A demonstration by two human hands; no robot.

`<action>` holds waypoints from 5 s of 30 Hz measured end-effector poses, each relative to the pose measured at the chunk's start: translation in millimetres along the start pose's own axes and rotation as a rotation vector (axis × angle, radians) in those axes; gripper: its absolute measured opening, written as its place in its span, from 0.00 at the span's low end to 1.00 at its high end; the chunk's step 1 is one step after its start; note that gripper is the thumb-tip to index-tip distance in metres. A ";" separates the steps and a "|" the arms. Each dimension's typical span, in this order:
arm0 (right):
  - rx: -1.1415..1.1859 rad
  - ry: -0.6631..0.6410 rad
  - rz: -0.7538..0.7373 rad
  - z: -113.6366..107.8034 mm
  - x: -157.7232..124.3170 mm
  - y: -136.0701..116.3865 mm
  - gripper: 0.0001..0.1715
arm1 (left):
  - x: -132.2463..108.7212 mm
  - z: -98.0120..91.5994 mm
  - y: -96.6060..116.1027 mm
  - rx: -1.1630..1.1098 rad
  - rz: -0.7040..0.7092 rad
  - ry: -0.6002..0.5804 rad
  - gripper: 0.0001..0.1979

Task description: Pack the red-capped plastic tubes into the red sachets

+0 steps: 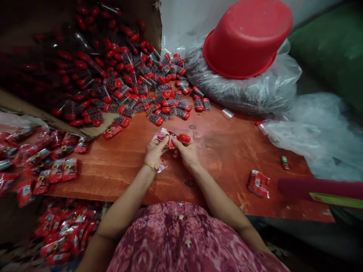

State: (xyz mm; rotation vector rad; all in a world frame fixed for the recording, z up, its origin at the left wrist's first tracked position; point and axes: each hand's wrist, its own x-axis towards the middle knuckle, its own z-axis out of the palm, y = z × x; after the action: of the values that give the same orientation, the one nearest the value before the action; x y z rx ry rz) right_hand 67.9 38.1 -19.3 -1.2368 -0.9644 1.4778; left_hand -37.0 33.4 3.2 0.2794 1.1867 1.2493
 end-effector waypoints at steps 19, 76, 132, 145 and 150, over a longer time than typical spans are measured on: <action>-0.168 -0.389 0.183 -43.8 -35.4 -30.6 0.23 | 0.8 -18.9 5.2 0.226 0.077 -0.214 0.18; -0.138 -0.318 0.180 -33.8 -45.4 -22.6 0.23 | -21.3 -19.0 9.6 0.205 0.073 -0.378 0.16; 0.016 -0.172 0.041 -19.5 -40.5 3.8 0.20 | -27.9 -10.7 -22.8 -0.047 0.115 -0.089 0.21; -0.095 -0.114 -0.080 2.5 -49.0 13.2 0.19 | -30.1 -13.5 -23.1 -0.151 0.037 -0.130 0.18; -0.322 -0.198 -0.224 -5.8 -45.9 9.8 0.17 | -26.5 -21.5 -14.3 -0.156 -0.021 -0.168 0.16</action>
State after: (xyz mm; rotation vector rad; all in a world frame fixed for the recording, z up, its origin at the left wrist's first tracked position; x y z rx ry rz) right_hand 73.8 -8.8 -18.8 -1.1728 -1.4704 1.3181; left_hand -42.3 -2.8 -2.1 0.2505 0.9411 1.2666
